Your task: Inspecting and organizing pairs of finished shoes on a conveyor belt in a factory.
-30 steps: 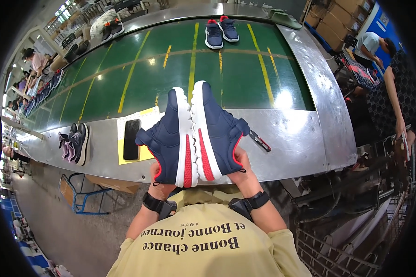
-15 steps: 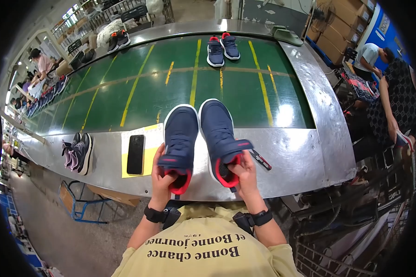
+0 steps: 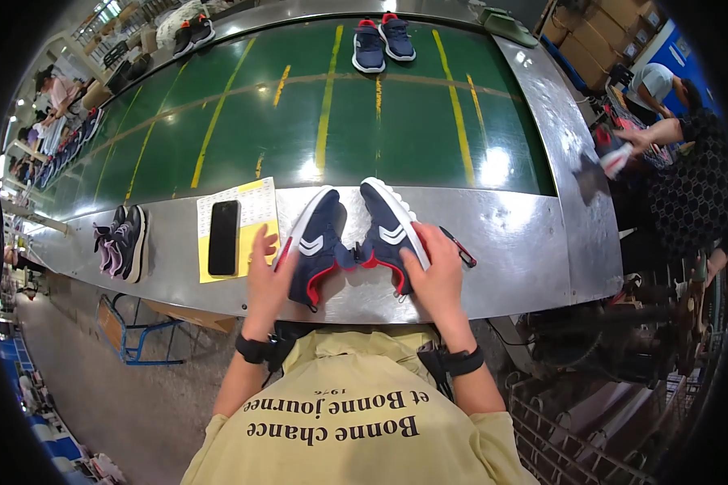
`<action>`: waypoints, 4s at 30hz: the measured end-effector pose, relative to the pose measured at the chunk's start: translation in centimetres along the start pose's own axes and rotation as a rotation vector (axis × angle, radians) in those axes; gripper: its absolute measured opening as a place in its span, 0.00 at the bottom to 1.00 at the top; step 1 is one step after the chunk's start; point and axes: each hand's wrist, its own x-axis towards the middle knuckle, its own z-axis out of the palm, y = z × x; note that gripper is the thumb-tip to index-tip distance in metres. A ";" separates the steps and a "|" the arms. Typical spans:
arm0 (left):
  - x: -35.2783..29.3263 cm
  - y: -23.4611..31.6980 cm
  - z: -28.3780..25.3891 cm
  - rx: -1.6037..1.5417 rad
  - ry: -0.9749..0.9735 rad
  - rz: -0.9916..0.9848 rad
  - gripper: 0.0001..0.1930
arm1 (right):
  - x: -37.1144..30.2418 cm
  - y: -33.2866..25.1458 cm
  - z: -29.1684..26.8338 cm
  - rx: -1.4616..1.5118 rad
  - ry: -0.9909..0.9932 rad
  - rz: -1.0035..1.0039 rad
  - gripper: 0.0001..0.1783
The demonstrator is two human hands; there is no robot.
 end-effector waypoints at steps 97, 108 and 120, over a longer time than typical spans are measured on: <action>15.9 -9.0 2.2 0.701 -0.024 0.422 0.06 | -1.1 3.3 0.3 0.429 0.025 0.170 0.12; 15.8 -6.0 -0.3 0.499 0.021 0.292 0.06 | -0.1 1.0 -0.6 0.439 0.139 0.145 0.08; 0.4 6.3 -5.2 0.052 -0.797 0.381 0.06 | -1.6 -9.3 2.3 0.117 -0.340 -0.488 0.10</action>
